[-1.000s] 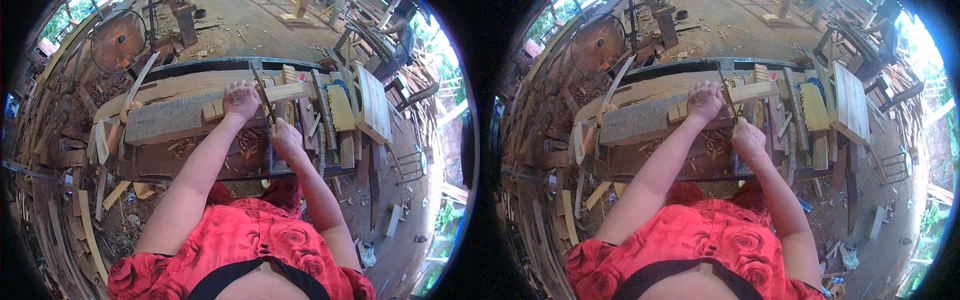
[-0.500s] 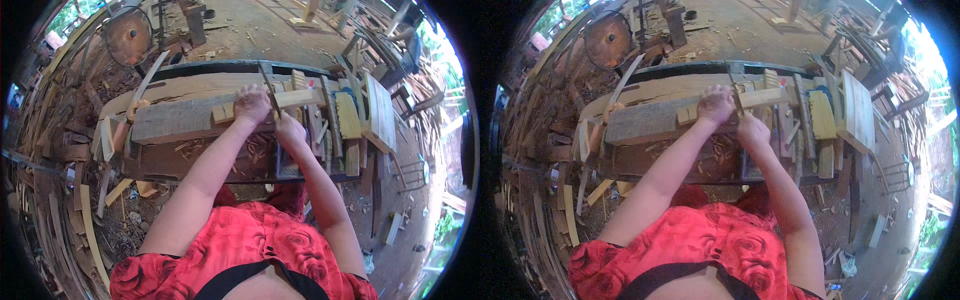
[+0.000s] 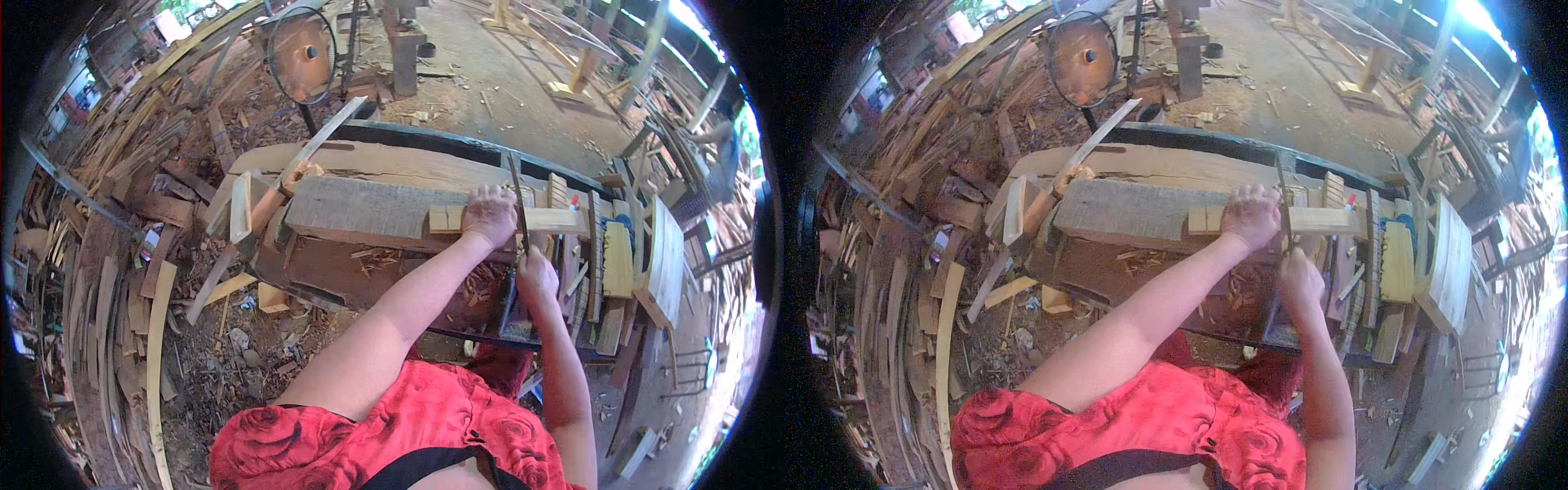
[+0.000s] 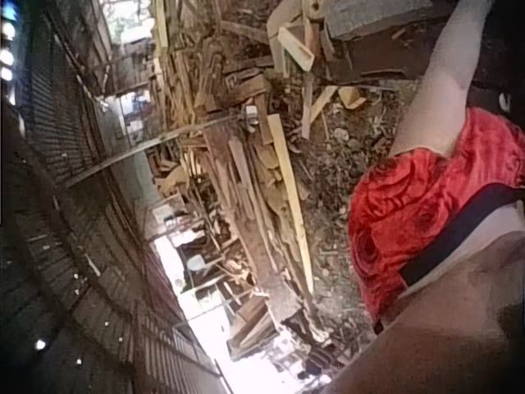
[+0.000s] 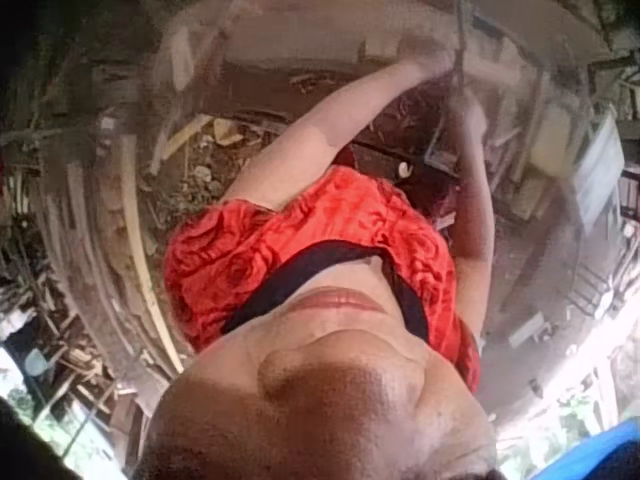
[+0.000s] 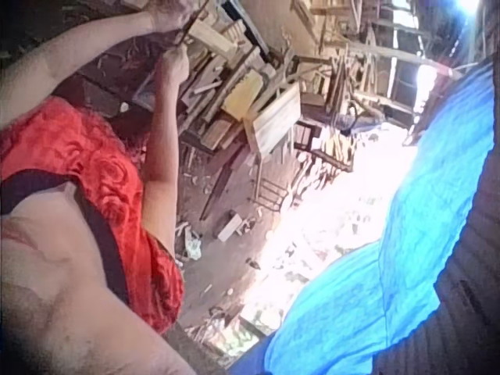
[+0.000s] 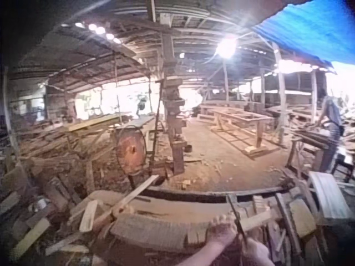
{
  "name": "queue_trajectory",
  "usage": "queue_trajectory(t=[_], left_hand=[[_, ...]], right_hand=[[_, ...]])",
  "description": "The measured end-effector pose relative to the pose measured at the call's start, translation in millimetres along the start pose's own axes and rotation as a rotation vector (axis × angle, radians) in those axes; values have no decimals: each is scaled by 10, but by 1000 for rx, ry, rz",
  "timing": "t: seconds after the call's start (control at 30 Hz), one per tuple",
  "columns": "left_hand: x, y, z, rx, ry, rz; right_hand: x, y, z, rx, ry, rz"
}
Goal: Sawing a piece of wood with a hand saw in a workshop.
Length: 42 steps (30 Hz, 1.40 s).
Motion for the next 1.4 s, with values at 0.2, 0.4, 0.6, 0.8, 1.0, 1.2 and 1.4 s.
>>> queue_trajectory(t=[0.2,0.4,0.6,0.8,1.0,1.2,1.4], left_hand=[[29,-12,-85,1,-11,43],[5,-80,42,-24,47,-2],[42,17,-76,11,-12,17],[45,-47,9,-14,25,-35],[50,16,-89,26,15,-64],[129,-43,32,31,22,38],[124,-62,-9,4,-21,-47]], right_hand=[[78,493,42,-15,108,-80],[65,-286,-103,1,49,15],[21,542,130,-15,52,-49],[126,-144,-158,-27,-49,-4],[-42,136,-55,62,31,23],[88,448,58,26,87,-2],[200,365,119,9,107,-45]])
Point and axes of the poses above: each hand's wrist, its own y-axis away from the middle knuckle, its own x-axis out of the back of the hand, z = x × y, the point moved 5 cm from there along -y, towards the middle knuckle, and after that the axes turned 5 degrees about -x, right-handed, at the moved point
